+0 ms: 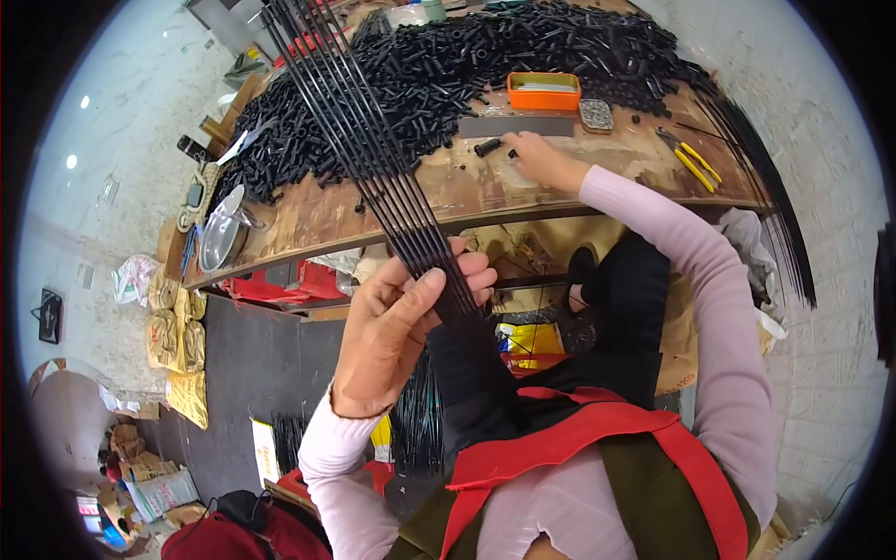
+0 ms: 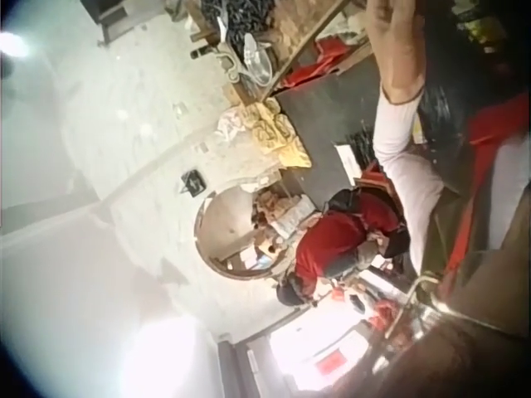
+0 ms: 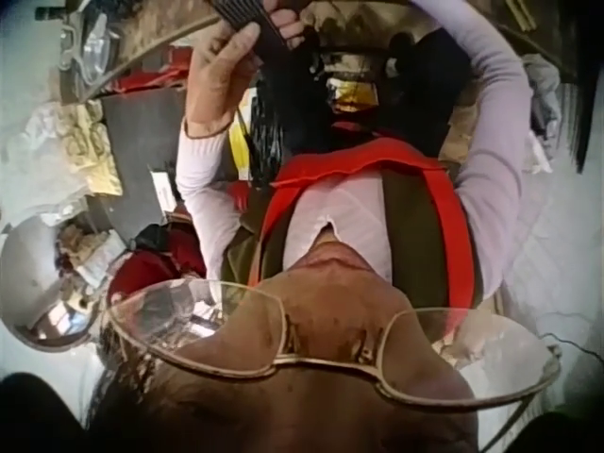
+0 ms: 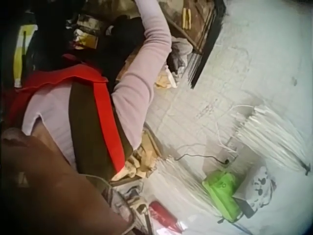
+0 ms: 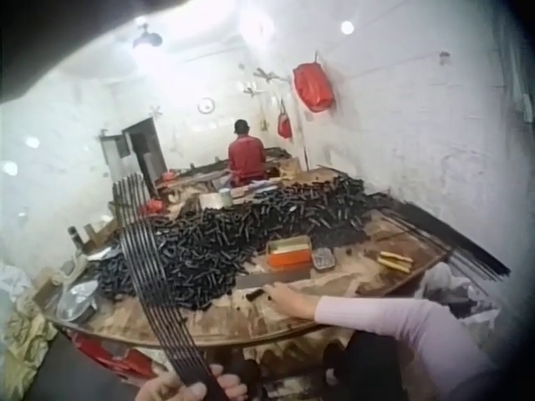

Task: Assembling and trimming bundles of black wire-like components at a workbench.

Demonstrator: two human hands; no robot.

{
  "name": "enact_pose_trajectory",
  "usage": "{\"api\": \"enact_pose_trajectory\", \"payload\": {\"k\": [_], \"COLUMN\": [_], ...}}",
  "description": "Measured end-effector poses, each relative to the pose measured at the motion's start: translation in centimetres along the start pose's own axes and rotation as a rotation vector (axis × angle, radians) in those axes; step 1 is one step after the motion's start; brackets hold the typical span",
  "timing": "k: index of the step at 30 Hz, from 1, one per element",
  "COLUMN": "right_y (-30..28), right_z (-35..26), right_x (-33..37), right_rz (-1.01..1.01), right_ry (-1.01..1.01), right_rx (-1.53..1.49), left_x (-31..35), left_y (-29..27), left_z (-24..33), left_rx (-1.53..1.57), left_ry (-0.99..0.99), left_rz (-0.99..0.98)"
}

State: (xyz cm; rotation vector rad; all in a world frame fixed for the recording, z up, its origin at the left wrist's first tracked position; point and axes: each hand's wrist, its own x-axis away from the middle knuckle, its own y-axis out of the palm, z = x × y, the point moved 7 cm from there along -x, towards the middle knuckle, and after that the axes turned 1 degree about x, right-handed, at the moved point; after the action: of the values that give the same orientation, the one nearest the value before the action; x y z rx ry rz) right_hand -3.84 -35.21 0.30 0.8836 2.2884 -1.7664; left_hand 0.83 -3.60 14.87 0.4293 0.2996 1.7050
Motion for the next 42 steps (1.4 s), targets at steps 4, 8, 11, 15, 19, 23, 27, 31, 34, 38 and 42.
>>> {"api": "enact_pose_trajectory", "payload": {"k": [4,8,11,15,19,23,27,31,34,38,42], "right_y": [-0.1,1.4,1.8,2.7,0.5,-2.4,-8.3,-11.8,-13.1,-14.7,-18.1], "right_z": [0.2,-0.7,-1.9,-2.8,-2.1,-5.0,-15.2,-18.9,-19.2,-18.0,-16.3], "right_x": [-3.2,-6.0,-8.7,-13.5,-14.4,-11.2,-6.3,-4.7,-3.2,-1.7,-3.2], "right_rz": [-0.034,-0.190,-0.182,-0.137,0.139,-0.108,-0.442,-0.464,-0.461,-0.400,-0.169], "right_ry": [0.095,0.037,-0.032,-0.070,-0.044,0.171,0.271,0.185,0.171,0.279,0.238], "right_rx": [0.011,0.140,0.111,0.038,-0.083,-0.762,-1.670,-1.766,-1.584,-1.511,-1.221], "left_x": [0.1,0.0,-0.1,-0.5,-1.1,-1.5,-4.2,-6.2,-6.5,-8.4,-11.6], "left_y": [-1.6,-2.9,-3.5,-3.4,-2.8,-3.1,-2.3,-1.3,0.1,1.4,2.9], "left_z": [0.0,0.0,0.2,0.3,0.1,-0.2,0.2,-0.2,-0.8,-1.4,0.0], "left_rx": [0.043,0.073,0.059,0.054,0.042,0.034,-0.056,0.048,0.090,0.054,0.053], "left_ry": [-0.001,0.008,0.020,0.010,0.008,0.003,0.022,-0.011,0.004,-0.010,0.071], "left_rz": [0.034,0.047,0.095,0.079,0.042,0.035,-0.017,-0.103,-0.196,-0.231,-0.347]}}
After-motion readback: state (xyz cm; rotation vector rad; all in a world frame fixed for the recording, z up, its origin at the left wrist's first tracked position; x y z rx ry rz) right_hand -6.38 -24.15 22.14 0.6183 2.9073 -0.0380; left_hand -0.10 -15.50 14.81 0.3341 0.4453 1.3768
